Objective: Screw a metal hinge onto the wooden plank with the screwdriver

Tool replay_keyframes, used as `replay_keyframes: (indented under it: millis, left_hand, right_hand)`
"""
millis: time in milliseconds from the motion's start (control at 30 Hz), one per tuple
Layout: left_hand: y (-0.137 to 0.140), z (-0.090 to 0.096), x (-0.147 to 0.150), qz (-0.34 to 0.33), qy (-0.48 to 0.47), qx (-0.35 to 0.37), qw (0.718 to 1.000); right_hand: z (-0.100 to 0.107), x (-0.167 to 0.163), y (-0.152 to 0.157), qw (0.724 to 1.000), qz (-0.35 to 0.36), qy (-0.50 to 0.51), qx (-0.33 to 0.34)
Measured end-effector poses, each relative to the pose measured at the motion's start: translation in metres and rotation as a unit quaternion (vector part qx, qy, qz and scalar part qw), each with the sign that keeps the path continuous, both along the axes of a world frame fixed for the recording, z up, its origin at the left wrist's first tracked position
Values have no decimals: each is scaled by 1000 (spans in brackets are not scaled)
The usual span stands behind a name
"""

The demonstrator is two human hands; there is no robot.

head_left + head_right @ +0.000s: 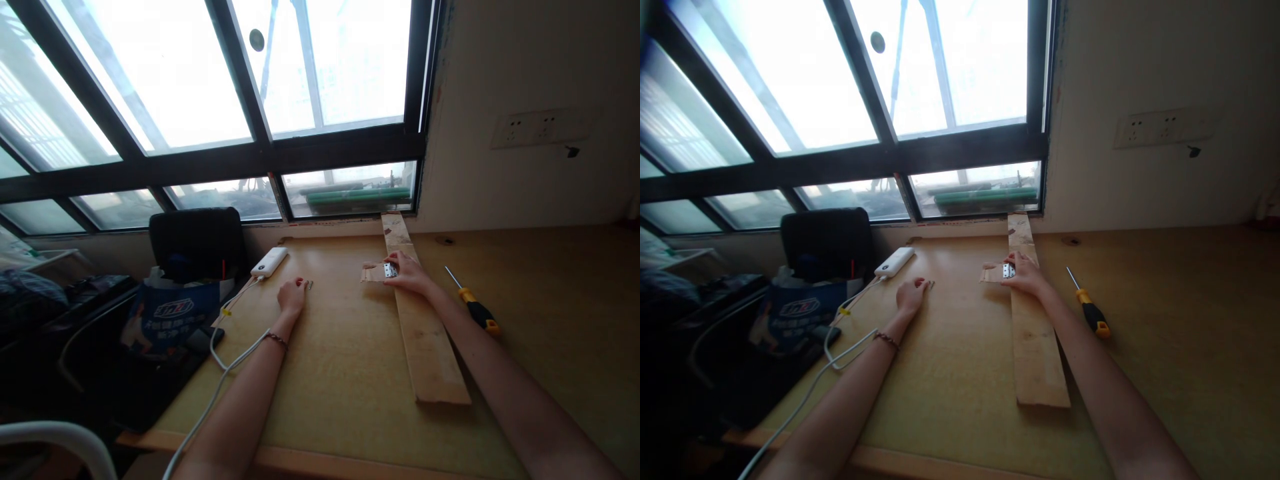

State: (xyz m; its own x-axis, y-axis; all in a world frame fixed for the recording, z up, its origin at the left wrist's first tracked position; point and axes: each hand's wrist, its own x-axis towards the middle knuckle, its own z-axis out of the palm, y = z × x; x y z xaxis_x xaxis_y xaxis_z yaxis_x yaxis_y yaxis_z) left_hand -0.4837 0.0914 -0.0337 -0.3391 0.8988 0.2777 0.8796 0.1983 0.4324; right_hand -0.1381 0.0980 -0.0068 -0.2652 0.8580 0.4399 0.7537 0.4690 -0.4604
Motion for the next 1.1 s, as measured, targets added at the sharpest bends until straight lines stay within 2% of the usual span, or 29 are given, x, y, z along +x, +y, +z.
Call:
replay_keyframes:
  millis: [167,333,433,500,567,633,700,733,800,867,900,933,1000,1067,1100]
  left_hand:
    - [-2,2,5,-51,6,-1,999]
    - [-3,2,6,-61,31,-3,998]
    - [-7,5,10,-58,57,45,996]
    - [-13,8,19,-86,58,102,989]
    - [-19,10,36,-145,4,138,980]
    - [-23,10,60,-201,-117,128,964]
    - [-24,8,91,-217,-284,76,931]
    - [-24,6,107,-222,-372,32,901]
    - [-20,3,137,-222,-539,-41,812]
    - [-13,2,162,-217,-644,-77,730]
    - [-10,2,171,-213,-669,-81,707]
    - [-6,4,176,-202,-683,-72,699]
    - [3,10,174,-164,-683,-34,711]
    - [10,19,154,-117,-656,13,745]
    - [12,23,137,-93,-628,35,772]
  right_hand:
    - [0,0,1,1000,0,-1,3]
    - [-1,0,1,1000,0,8,7]
    - [-1,1,1,1000,7,7,8]
    - [0,1,0,1000,10,5,8]
    - [0,2,0,1000,10,4,8]
    - [1,2,-1,1000,8,1,8]
    - [1,2,-1,1000,7,-2,8]
    - [1,2,-1,1000,6,-2,8]
    - [1,2,-1,1000,7,4,8]
    - [1,2,-1,1000,7,11,8]
    - [0,2,-1,1000,8,11,8]
    - [0,3,-1,1000,8,10,8]
    - [0,4,0,1000,11,3,8]
    - [0,4,0,1000,14,2,14]
    - [0,4,0,1000,15,5,17]
